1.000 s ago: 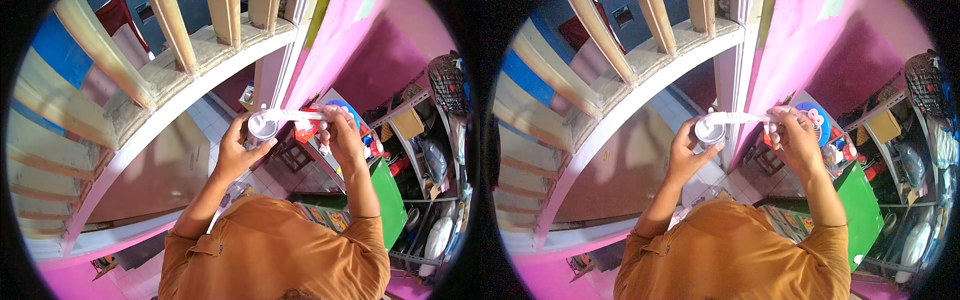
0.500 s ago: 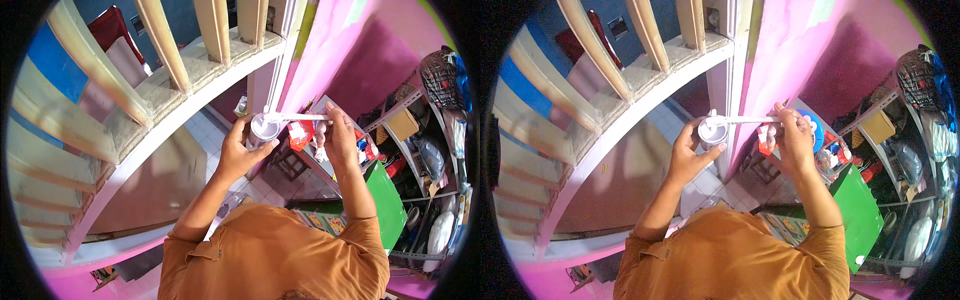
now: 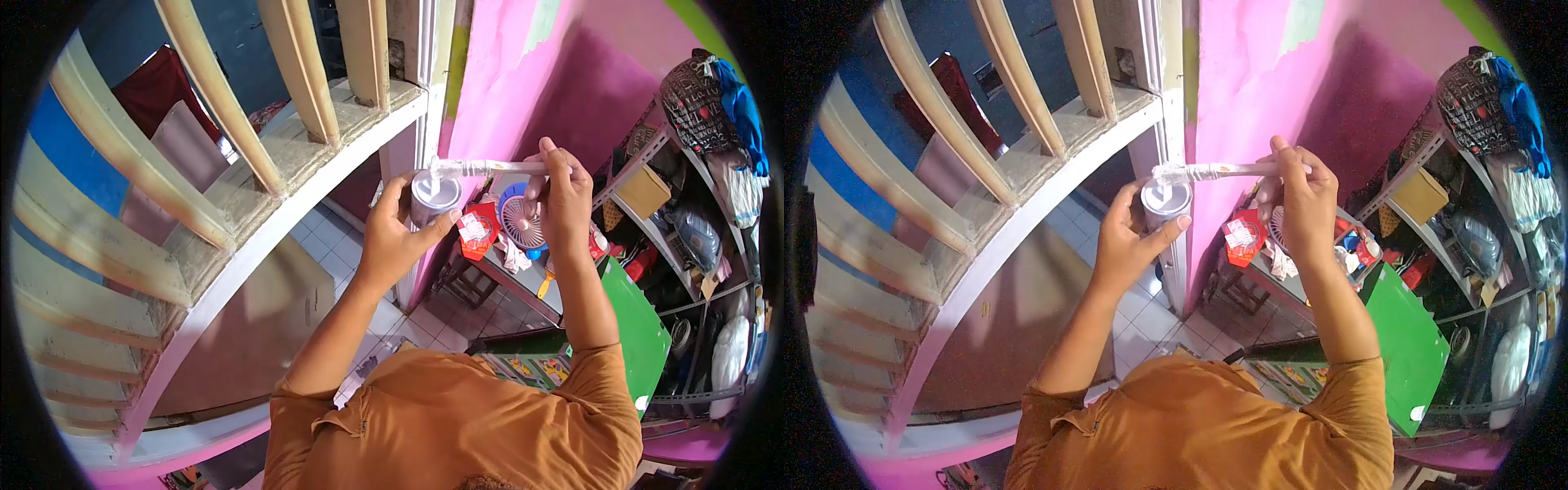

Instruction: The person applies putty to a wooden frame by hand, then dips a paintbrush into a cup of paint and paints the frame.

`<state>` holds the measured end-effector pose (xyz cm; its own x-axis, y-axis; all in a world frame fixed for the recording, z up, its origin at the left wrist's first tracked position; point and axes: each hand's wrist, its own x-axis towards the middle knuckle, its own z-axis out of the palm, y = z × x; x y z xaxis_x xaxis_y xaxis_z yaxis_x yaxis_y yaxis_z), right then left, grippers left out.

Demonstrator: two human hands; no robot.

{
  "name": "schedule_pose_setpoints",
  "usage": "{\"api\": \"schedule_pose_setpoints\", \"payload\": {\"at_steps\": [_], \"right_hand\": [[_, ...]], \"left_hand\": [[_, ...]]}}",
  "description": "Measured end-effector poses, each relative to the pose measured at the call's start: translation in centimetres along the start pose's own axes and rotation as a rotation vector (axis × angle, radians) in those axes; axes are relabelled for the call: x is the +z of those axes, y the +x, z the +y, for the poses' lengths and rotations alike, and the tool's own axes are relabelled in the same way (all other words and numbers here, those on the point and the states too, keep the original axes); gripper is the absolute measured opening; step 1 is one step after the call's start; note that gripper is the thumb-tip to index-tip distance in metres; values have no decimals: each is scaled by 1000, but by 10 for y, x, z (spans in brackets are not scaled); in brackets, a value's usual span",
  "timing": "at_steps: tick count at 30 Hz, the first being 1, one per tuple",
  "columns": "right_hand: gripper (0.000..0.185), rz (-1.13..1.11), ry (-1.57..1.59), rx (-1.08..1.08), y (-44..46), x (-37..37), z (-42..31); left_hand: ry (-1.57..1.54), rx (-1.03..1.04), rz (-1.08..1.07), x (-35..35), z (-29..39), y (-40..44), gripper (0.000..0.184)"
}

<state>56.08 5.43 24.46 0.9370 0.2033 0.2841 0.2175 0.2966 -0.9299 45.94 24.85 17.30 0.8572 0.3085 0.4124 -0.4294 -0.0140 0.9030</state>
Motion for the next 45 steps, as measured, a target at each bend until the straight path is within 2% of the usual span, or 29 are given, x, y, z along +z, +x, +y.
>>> {"api": "schedule_pose_setpoints", "payload": {"at_steps": [7,22,30,37,39,45], "right_hand": [[34,24,-13,-33,15,0,2],[32,42,-6,-78,22,3,-10],[28,41,20,-313,48,15,-15],[28,32,-40,-363,64,28,-16],[29,32,-118,-441,70,32,-17],[30,54,-63,-610,87,44,-46]], "left_hand": [[36,58,-27,3,0,19,55],[30,44,18,11,1,31,58],[16,40,32,10,-6,30,59],[19,-6,60,1,-13,13,58],[21,-13,63,-2,-13,6,58],[24,-67,91,-8,-11,-21,58]]}}
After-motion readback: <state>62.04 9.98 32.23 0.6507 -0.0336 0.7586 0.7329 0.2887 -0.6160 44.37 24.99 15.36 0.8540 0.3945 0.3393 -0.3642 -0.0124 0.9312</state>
